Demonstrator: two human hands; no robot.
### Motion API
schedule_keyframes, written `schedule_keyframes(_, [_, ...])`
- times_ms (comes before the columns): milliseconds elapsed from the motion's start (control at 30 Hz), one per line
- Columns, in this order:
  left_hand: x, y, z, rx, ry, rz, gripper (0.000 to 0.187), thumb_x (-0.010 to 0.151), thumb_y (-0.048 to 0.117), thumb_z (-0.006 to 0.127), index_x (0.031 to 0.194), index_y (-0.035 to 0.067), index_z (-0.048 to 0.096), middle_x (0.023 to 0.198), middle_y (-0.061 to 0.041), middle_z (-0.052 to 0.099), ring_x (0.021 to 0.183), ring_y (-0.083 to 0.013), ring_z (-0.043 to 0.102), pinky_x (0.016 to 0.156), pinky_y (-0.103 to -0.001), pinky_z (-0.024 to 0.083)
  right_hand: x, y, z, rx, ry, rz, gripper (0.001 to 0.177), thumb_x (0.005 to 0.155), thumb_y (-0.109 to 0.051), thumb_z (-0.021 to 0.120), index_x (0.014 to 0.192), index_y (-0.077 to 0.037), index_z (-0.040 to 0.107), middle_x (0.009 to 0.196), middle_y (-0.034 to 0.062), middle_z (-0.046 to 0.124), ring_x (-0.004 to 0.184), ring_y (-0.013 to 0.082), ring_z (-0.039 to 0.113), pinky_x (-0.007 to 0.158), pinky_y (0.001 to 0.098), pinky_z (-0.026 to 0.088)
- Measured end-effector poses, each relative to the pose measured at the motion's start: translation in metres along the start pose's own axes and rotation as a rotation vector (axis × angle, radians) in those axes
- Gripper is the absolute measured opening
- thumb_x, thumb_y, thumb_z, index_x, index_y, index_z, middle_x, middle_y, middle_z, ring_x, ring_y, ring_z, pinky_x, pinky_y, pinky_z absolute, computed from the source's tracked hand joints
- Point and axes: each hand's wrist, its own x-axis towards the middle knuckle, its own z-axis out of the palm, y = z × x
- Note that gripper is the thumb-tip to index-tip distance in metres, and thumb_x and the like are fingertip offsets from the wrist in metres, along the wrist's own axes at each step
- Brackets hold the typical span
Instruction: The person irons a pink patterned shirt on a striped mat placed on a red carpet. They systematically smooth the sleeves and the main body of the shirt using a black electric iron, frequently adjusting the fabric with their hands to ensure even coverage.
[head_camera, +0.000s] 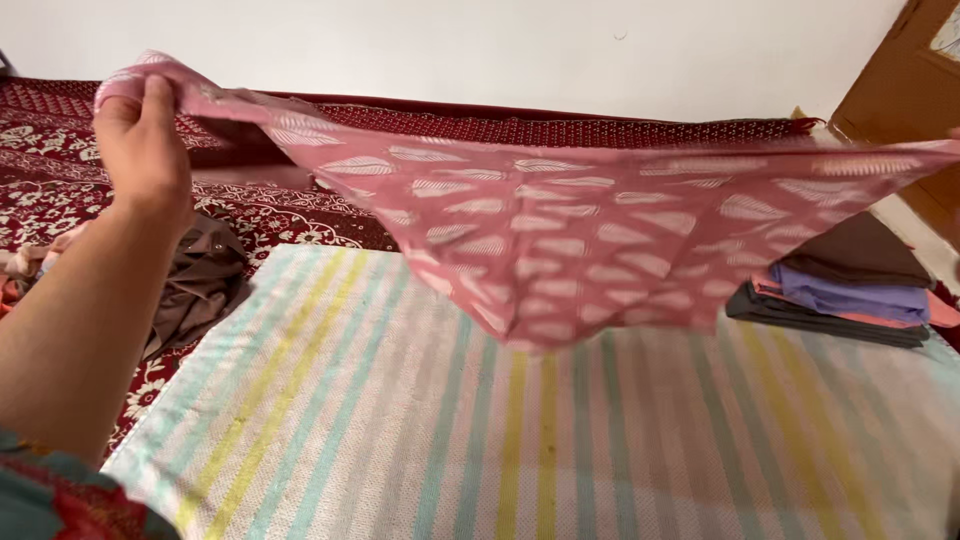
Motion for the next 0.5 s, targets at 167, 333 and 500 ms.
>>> schedule_keyframes(167, [-0.051, 0.028, -0.037, 0.384, -0.066, -0.242, 0.021, 0.104, 0.027, 0.064, 0.102, 0.008, 0.070, 0.091, -0.002, 0.071, 0.071, -0.0065, 0.062, 0.063, -0.028, 0.050, 0.003, 0.053, -0.050, -0.284, -0.217, -0.430, 0.027, 0.101, -0.013, 0.054, 0.121, -0.010, 0.073, 0.128, 0.0164, 0.069, 0.106, 0.0322, 0.069, 0.087, 0.0455, 0.054])
schedule_keyframes(333, [-0.097, 0.021, -0.064, 0.984, -0.494, -0.224, 0.042, 0.112, 0.045, 0.054, 0.108, 0.013, 0.082, 0.100, -0.013, 0.081, 0.082, -0.0187, 0.072, 0.076, -0.033, 0.055, -0.035, 0.091, -0.070, -0.579, -0.481, -0.646, 0.031, 0.095, -0.015, 0.056, 0.120, -0.015, 0.075, 0.131, 0.0118, 0.070, 0.113, 0.0291, 0.068, 0.096, 0.0405, 0.056])
schedule_keyframes(500, [-0.140, -0.016, -0.083, 1.168, -0.909, -0.670, 0.036, 0.088, 0.048, 0.075, 0.110, 0.020, 0.080, 0.113, -0.009, 0.077, 0.099, -0.0216, 0.074, 0.099, -0.044, 0.059, -0.092, 0.099, -0.083, -0.825, -0.995, -0.421, 0.034, 0.085, -0.024, 0.075, 0.118, -0.030, 0.079, 0.120, -0.0028, 0.077, 0.112, 0.0184, 0.072, 0.101, 0.0316, 0.056])
